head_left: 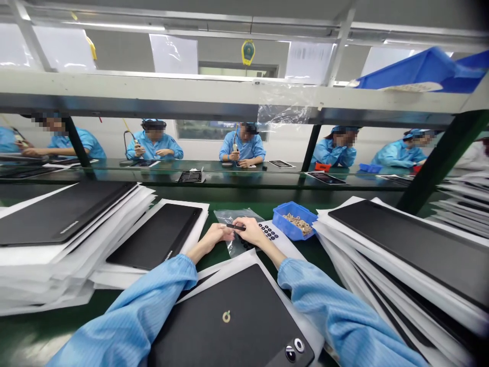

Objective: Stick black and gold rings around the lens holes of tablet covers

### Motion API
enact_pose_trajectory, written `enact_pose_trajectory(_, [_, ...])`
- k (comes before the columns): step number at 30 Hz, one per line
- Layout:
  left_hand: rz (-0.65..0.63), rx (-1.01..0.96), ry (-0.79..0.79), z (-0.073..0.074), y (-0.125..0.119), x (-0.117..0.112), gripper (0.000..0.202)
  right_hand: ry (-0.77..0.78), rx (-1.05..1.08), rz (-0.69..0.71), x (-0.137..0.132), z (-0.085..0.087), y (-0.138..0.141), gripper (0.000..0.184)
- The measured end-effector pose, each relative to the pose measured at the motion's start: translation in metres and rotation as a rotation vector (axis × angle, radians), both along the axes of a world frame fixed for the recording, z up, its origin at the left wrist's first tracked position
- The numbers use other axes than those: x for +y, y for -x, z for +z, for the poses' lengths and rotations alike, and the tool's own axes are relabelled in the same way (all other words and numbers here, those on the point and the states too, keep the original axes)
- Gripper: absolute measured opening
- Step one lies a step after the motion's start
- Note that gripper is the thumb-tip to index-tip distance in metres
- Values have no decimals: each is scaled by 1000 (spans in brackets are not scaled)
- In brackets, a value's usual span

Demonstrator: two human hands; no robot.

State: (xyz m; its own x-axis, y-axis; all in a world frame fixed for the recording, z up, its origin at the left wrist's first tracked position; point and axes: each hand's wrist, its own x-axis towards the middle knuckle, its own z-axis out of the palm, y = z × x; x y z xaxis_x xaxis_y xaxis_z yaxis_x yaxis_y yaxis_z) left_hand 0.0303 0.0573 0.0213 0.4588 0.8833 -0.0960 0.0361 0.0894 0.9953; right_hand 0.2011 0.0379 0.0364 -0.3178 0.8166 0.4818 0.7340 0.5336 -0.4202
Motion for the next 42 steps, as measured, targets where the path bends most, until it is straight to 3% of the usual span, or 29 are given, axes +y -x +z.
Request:
enact_pose_trajectory(9, [17,9,-13,-9,-2,6,27,39,-11,-13,4,-2,1,14])
enact_pose_trajectory(18, [-1,84,-52,-3,0,2,27,180,56,-104,4,-8,-2,24])
enact_pose_trajectory(22, [39,204,-62,0,1,1,27,275,139,-109,0,0,-6,24])
enact_pose_trajectory(25, [100,333,-90,5,-1,-2,27,308,193,-107,-4,17,-7,20])
enact_pose_trajectory(29, [183,540,-170,21,3,-11,28,366,226,-80,-32,50,-9,16])
enact_pose_trajectory(33, [226,717,-349,46,6,-31,22,515,217,-27,-105,68,-24,11])
enact_pose_trajectory(35, [160,752,-470,57,-2,-47,17,578,227,-39,-150,65,-35,8])
enact_pose_trajectory(37, [-16,740,-558,63,-15,-72,17,646,285,-70,-193,54,-44,9])
enact_pose_trajectory(39, [-277,689,-615,64,-28,-102,19,735,389,-142,-227,39,-49,10])
enact_pose_trajectory(42, [-689,542,-764,54,-42,-141,20,814,577,-223,-253,19,-53,13])
